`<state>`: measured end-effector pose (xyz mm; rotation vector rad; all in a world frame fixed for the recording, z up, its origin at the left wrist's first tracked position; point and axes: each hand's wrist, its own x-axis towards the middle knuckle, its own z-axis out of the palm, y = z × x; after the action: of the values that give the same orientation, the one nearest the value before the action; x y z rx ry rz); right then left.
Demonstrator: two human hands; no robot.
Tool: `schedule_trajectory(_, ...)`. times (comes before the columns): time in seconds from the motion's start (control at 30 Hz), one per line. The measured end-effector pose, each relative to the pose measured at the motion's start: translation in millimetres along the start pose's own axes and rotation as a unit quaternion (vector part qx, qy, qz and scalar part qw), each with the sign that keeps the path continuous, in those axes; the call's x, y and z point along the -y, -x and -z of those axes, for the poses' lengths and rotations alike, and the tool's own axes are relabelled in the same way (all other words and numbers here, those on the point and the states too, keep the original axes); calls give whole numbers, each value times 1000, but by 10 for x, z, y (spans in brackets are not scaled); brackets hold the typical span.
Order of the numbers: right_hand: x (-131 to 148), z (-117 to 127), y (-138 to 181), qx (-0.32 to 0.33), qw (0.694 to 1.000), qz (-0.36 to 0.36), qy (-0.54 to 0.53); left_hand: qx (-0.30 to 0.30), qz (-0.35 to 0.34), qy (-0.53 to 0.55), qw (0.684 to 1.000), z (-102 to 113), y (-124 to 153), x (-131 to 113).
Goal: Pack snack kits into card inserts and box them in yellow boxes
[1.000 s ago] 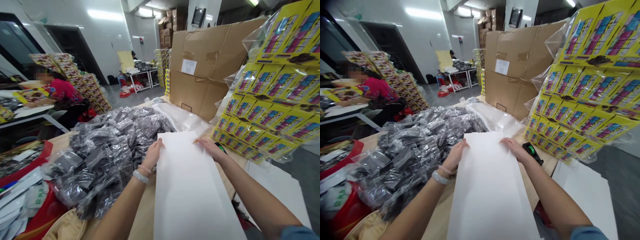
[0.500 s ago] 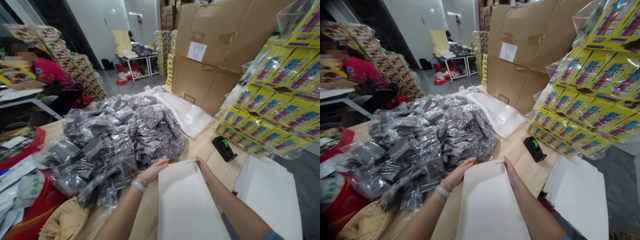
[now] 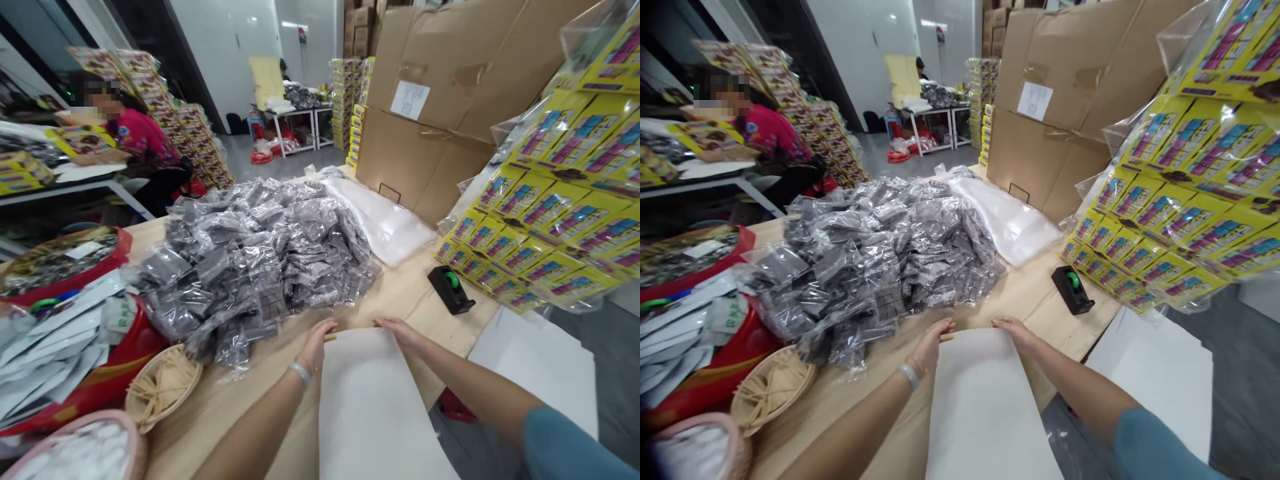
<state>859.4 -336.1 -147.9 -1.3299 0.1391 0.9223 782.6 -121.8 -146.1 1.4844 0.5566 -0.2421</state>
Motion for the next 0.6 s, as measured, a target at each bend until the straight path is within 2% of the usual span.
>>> schedule_trajectory(0.07,-183,-4,-17,-3,1000,18,20,-53,-5,16,998,-99,-59,190)
schedule_trajectory(0.13,-253,34,-19,-1,997,40,68,-62,-1,17,998,-163,-128,294)
schedule_trajectory(0.3,-150,253,-36,49,966,70,244,23,0,-29,999,-138,-193,263)
schedule_trajectory(0.37,-84,324,-67,83,941,84,318,43,-24,-60,997,-109,-185,230)
schedule_trajectory(0.43,-28,359,-101,110,899,120,407,39,-53,-85,994,-110,-186,230)
schedule_trajectory(0.53,2,356,-145,125,828,169,520,-2,-80,-105,991,-179,-226,287)
schedule_trajectory(0.6,-26,343,-171,101,816,174,542,-39,-79,-107,990,-242,-275,332)
